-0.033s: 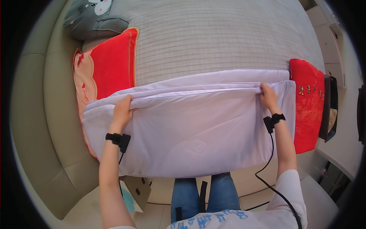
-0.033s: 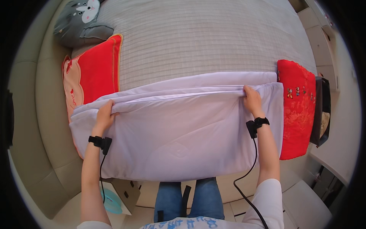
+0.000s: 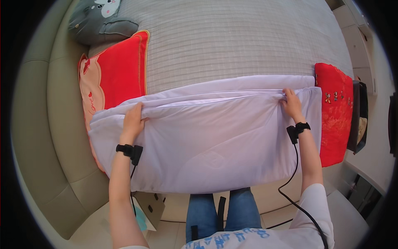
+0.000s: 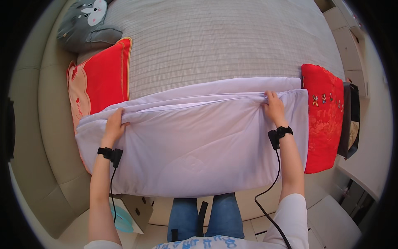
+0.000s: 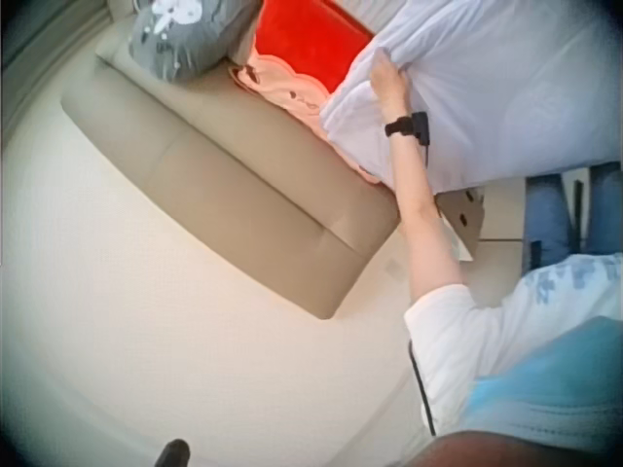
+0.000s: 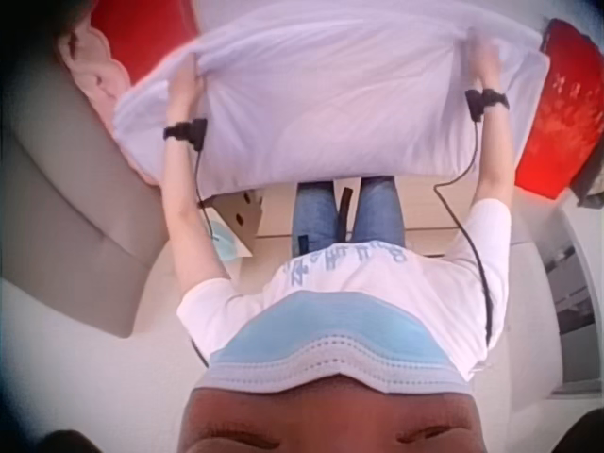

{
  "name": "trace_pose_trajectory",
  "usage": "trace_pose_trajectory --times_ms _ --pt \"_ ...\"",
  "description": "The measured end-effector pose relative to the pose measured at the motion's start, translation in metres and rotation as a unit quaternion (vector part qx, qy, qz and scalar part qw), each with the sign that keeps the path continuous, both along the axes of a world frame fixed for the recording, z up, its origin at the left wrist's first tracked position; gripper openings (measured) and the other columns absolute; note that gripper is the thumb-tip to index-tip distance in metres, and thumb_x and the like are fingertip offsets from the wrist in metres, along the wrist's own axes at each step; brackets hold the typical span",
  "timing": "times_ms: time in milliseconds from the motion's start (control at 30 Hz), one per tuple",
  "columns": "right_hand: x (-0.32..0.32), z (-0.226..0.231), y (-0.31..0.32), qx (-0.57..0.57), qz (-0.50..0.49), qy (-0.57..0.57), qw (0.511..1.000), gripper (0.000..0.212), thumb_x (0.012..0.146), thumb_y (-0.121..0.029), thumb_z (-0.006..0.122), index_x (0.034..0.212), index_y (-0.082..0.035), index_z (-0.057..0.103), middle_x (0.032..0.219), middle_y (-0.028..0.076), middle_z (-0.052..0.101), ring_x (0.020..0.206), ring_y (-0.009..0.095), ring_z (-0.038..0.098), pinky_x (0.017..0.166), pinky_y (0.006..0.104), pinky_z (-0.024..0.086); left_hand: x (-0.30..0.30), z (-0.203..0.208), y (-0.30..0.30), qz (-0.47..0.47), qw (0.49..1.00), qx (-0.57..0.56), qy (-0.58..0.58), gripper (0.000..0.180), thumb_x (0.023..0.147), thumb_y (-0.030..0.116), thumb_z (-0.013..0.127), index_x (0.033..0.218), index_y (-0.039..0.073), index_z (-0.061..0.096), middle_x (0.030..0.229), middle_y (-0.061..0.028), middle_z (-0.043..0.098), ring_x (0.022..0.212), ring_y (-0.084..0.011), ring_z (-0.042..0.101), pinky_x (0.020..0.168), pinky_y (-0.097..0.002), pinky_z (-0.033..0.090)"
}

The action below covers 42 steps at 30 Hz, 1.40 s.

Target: The person folds a red embroidered duvet and a light purple blanket on a bed, then places the folded blanket into an open suitcase.

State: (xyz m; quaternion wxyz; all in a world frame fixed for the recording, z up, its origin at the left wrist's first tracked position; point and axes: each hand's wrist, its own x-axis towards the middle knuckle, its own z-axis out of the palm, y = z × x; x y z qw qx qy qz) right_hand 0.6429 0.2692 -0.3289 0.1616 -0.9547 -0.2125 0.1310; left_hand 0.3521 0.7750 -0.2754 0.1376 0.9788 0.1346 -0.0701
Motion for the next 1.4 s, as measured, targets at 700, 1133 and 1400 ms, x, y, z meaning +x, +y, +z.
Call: trace_pose_trajectory --times_ms 700,1133,1400 --pt "0.103 -0.008 0.03 -0.184 0.029 -0.039 0.982 0.043 0.072 -0.039 0.063 0.1 -0.006 0.058 0.105 0.01 0.057 0.101 0.025 0.05 0.098 0.0458 0.024 0.028 -0.017 0.02 0.125 0.978 0.164 0.016 0.037 0.077 0.04 0.057 0.068 0.004 0.056 0.071 -0.0118 0.058 0.064 -0.0326 0.055 0.056 -0.0393 0.041" --pt "-0.035 -0.016 -0.18 -0.005 -0.277 -0.075 0.958 0.084 0.072 -0.036 0.066 0.131 0.004 0.022 0.129 0.027 0.03 0.119 0.038 0.031 0.099 0.0425 0.024 0.036 -0.048 -0.238 0.132 0.987 0.075 0.046 0.073 0.077 0.04 0.057 0.134 0.006 0.027 0.143 -0.0137 0.015 0.132 -0.0285 0.011 0.101 -0.0551 0.005" --pt "-0.066 -0.029 -0.249 0.053 -0.257 0.204 0.943 0.103 0.058 -0.04 0.076 0.133 0.001 0.018 0.122 0.026 0.041 0.118 0.037 0.035 0.099 0.0372 0.029 0.07 -0.063 -0.402 -0.082 0.99 -0.084 0.079 0.088 0.06 0.065 0.059 0.135 0.033 0.026 0.145 -0.0138 0.001 0.13 -0.0435 -0.004 0.085 -0.0746 0.001"
